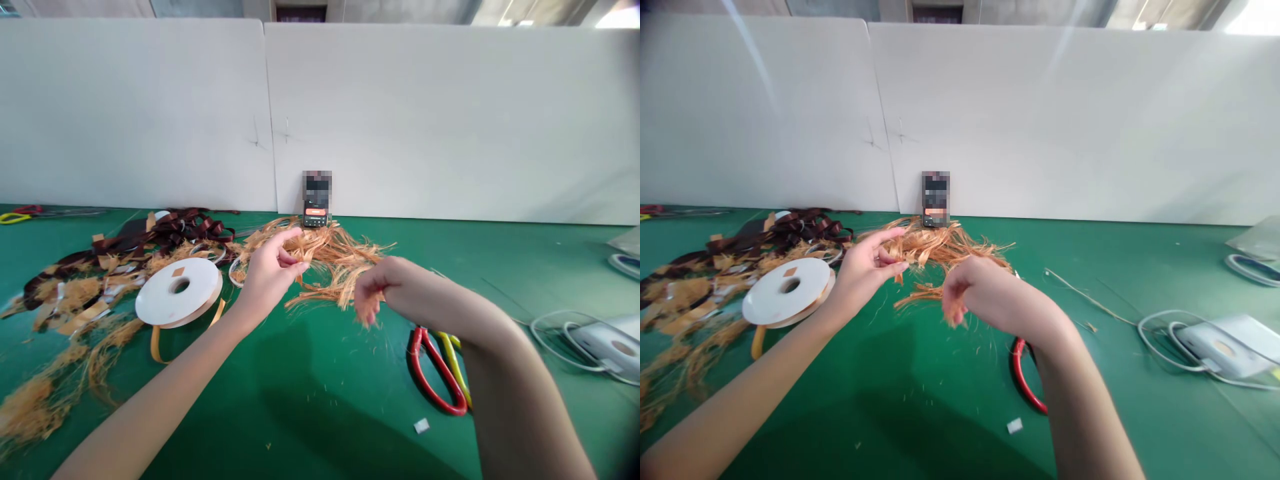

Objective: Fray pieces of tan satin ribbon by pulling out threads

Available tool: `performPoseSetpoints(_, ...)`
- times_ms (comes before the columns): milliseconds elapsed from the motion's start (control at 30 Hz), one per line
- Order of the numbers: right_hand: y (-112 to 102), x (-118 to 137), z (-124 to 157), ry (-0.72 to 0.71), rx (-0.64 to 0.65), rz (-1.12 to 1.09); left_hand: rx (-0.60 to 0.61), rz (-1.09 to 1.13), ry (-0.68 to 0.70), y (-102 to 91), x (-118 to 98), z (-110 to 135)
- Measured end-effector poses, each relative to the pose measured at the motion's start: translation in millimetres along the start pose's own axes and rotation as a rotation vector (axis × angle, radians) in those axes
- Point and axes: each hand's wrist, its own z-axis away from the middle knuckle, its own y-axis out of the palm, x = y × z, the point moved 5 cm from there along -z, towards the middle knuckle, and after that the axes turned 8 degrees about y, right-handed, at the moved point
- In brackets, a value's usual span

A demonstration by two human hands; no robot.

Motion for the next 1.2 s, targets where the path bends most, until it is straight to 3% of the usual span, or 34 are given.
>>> performPoseSetpoints(67,5,16,6,-0.196,0.206,-0.148,0.017,-0.015,-0.002,1.6,-2,1)
performPoseSetpoints(133,4,27,10,-0.356,0.187,-0.221,0.043,-0.027,-0.007,4.1,-5,3)
performPoseSetpoints(233,-6,22,4,-0.363,-0.187,-0.167,0.061,-0.034,-0.013,6.0,-7,5)
performPoseSetpoints(300,-10,8,-2,-0.234,-0.414,-0.054,0.035,-0.013,-0.006,4.5,-7,4)
performPoseSetpoints(333,-10,0,-5,-0.157,-0.459,-0.003,0.015,-0.002,-0.001,3.2,-7,4)
performPoseSetpoints(367,-9,-5,-7,-0.093,-0.442,0.027,-0.005,0.001,0.001,1.7,-6,3)
performPoseSetpoints(433,-2,-7,-11,-0.083,-0.238,-0.006,-0.028,-0.012,-0.001,-0.2,-5,2)
performPoseSetpoints(500,7,6,-6,-0.221,0.064,-0.141,-0.040,-0.033,0.003,-0.8,-6,2)
performPoseSetpoints(567,6,22,3,-0.362,0.188,-0.283,-0.030,-0.049,0.020,0.4,-8,3)
performPoseSetpoints(633,-2,29,7,-0.383,0.066,-0.371,0.005,-0.038,0.011,3.2,-9,3)
performPoseSetpoints(767,-18,20,7,-0.227,-0.298,-0.502,0.121,0.014,-0.043,7.3,-8,3)
performPoseSetpoints(867,-19,11,5,-0.061,-0.331,-0.577,0.264,-0.036,-0.058,8.7,-3,5)
performPoseSetpoints(967,-8,6,3,0.073,-0.223,-0.586,0.405,-0.153,-0.037,9.8,6,14)
performPoseSetpoints(1067,12,-5,5,0.122,-0.315,-0.625,0.459,-0.310,0.067,9.9,10,28)
performPoseSetpoints(1133,33,-15,12,0.094,-0.414,-0.681,0.410,-0.429,0.128,7.6,9,40)
performPoseSetpoints(1200,63,-24,20,0.077,-0.367,-0.837,0.264,-0.539,0.151,1.8,2,56)
